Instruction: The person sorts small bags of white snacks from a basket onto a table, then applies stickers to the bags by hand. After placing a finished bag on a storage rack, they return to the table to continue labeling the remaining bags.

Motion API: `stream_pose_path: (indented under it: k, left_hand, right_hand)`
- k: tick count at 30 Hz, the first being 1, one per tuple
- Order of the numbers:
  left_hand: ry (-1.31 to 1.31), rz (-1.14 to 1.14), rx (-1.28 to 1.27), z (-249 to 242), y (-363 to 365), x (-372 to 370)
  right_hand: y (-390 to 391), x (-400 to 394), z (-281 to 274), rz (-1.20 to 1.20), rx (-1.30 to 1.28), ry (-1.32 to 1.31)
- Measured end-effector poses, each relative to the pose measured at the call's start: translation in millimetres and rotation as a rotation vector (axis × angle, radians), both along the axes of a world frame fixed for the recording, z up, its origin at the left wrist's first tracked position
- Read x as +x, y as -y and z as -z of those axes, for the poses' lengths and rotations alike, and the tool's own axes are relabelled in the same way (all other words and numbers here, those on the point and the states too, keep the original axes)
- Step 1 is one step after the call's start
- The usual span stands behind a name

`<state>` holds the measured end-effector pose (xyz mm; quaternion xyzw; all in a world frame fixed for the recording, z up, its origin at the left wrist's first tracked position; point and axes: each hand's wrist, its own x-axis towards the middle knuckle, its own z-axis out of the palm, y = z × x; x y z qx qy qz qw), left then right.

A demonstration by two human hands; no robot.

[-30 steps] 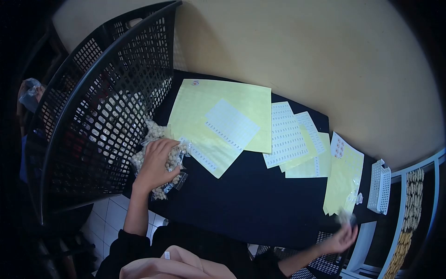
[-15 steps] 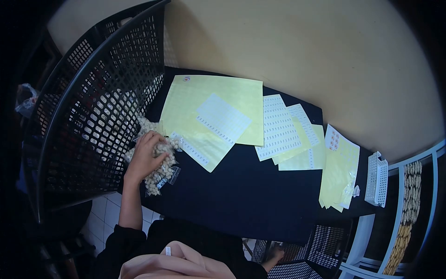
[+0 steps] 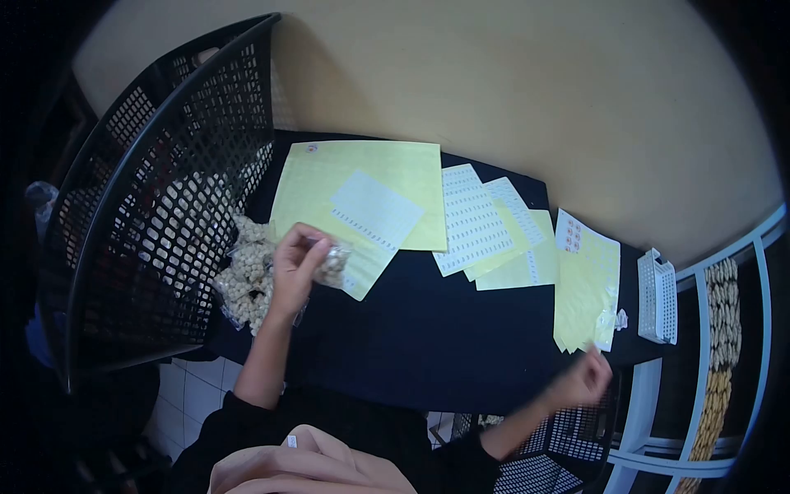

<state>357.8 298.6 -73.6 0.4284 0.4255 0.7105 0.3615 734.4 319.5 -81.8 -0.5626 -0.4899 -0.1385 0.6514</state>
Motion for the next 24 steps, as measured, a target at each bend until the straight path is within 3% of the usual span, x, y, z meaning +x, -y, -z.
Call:
stream_pose_path:
  k: [1, 2, 3, 4, 5, 7, 8, 11, 15, 24]
  left_hand:
    - [0.107, 0.043, -0.028, 5, -9, 9]
    - [0.055, 0.043, -0.028, 13, -18, 16]
    - [0.080, 0.116, -0.098, 16, -22, 21]
    - [0.093, 0.144, -0.121, 19, -24, 25]
    - [0.105, 0.171, -0.147, 24, -26, 29]
    - [0.117, 0.151, -0.114, 47, -30, 33]
    - [0.126, 0.119, -0.082, 55, -32, 33]
    - [0.110, 0.098, -0.104, 67, -33, 26]
    - [0.051, 0.059, -0.101, 59, -33, 30]
    - [-0.193, -0.034, -0.061, 55, -30, 30]
  right_hand:
    - [-11, -45, -9, -0.177, -0.093, -0.176]
    - [-18, -95, -18, -0.434, -0.221, -0.401]
    - [-33, -118, -2, -0.505, -0.334, -0.196]
    - [-38, -153, -8, -0.746, -0.296, -0.058]
    - [-43, -182, -5, -0.968, -0.256, -0.113]
    - [-46, -217, 13, -1.263, -0.480, -0.461]
    - [-45, -224, 20, -1.299, -0.622, -0.506]
    - [-45, -235, 41, -1.266, -0.525, -0.339]
    - [-47, -229, 47, -1.306, -0.632, -0.372]
    - [-44, -231, 38, -1.194, -0.551, -0.218]
